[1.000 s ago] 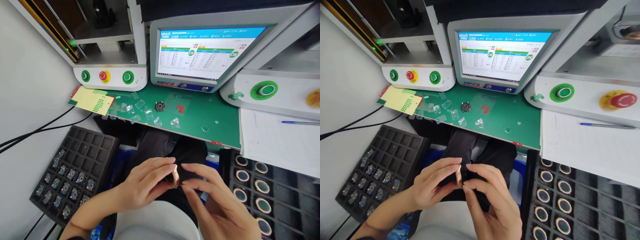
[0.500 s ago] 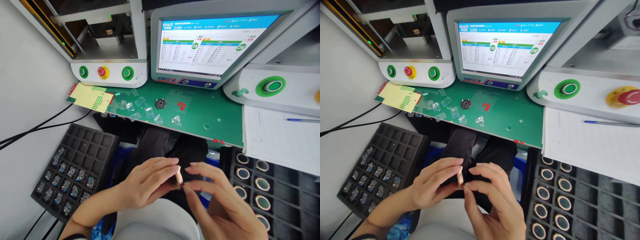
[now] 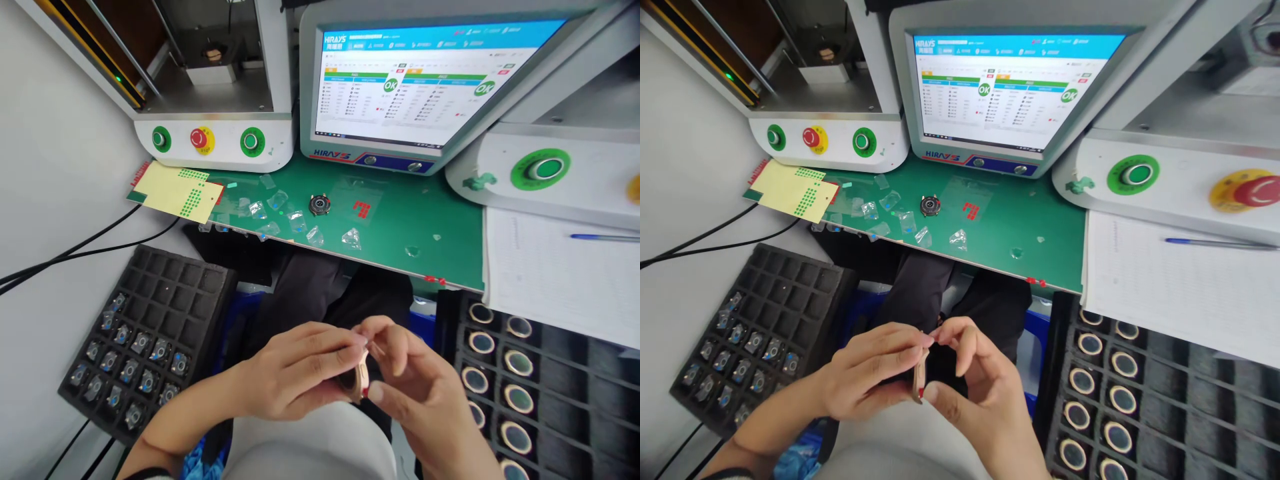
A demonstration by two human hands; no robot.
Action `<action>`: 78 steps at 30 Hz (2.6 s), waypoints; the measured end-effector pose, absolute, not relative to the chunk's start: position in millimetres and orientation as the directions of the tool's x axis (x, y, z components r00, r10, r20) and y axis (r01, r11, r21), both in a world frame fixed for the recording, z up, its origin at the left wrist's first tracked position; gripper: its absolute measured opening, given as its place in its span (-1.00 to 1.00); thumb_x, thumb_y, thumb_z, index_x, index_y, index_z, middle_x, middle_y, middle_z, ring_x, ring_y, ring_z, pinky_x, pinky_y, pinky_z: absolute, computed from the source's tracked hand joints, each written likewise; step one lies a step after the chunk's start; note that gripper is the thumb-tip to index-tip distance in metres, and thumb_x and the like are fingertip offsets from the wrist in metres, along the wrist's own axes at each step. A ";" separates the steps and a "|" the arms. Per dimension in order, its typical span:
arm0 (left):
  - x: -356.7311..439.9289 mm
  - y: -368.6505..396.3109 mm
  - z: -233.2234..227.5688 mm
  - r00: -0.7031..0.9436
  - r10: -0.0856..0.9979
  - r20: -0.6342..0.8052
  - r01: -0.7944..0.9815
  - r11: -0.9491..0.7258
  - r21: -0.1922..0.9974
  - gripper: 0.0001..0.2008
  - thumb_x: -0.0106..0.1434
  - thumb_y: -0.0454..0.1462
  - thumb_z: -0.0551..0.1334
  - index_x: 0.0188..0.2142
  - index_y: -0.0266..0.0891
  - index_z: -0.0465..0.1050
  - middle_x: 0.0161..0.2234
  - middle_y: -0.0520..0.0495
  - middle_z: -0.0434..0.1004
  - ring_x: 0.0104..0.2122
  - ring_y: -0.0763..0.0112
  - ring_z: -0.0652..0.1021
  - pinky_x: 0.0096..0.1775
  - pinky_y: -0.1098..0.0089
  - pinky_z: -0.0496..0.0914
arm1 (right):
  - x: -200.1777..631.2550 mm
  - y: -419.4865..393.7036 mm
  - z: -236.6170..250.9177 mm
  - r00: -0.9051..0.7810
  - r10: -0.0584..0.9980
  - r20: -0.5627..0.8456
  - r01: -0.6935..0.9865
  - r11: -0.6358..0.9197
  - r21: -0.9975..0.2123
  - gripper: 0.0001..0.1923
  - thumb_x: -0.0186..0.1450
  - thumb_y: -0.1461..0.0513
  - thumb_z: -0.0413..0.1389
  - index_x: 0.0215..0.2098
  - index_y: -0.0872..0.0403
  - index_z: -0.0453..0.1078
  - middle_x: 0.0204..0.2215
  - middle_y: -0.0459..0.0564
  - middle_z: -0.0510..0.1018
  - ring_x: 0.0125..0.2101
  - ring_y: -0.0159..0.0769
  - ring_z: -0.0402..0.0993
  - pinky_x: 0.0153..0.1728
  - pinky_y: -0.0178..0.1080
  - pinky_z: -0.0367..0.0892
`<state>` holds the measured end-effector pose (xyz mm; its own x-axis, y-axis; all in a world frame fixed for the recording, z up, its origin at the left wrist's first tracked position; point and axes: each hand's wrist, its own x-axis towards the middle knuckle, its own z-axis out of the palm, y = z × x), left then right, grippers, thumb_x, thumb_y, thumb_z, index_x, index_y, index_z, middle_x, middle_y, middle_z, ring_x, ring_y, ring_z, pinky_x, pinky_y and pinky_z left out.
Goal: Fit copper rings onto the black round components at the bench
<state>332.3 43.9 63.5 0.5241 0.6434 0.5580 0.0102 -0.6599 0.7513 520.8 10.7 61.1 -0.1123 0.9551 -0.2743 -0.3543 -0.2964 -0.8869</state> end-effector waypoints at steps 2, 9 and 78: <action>331.9 41.7 59.3 0.540 0.686 0.488 -0.061 -0.546 0.835 -0.41 0.39 -0.37 0.23 0.36 -0.33 0.14 0.07 -0.44 0.49 0.06 0.11 0.53 0.05 0.17 0.49 | 514.3 12.8 58.5 -0.140 0.923 -0.360 -0.480 -0.381 -0.790 -0.61 -0.03 0.10 0.48 -0.43 0.01 0.38 -0.26 -0.05 0.48 -0.24 -0.27 0.47 -0.24 -0.26 0.44; 351.1 30.0 51.2 0.609 0.789 -0.081 -0.524 0.478 0.705 -0.59 0.39 -0.07 0.24 0.13 -0.20 0.49 -0.13 -0.24 0.60 -0.26 0.25 0.64 -0.29 0.34 0.57 | 501.8 9.3 65.6 -0.050 0.876 -0.479 -0.580 -0.416 -0.700 -0.63 0.10 -0.02 0.36 -0.20 -0.08 0.46 -0.08 -0.02 0.50 -0.23 -0.27 0.50 -0.41 -0.33 0.40; 372.0 32.5 65.4 0.522 0.796 0.307 0.148 -0.439 0.887 -0.85 0.41 -0.34 -0.02 -0.17 -0.24 0.30 -0.43 -0.05 0.50 -0.50 0.37 0.50 -0.42 0.44 0.36 | 470.6 1.2 68.3 0.246 0.956 -0.158 -0.557 0.006 -0.830 -0.63 0.29 0.31 -0.04 -0.28 -0.08 0.62 -0.31 -0.13 0.59 -0.22 -0.37 0.57 0.08 -0.23 0.37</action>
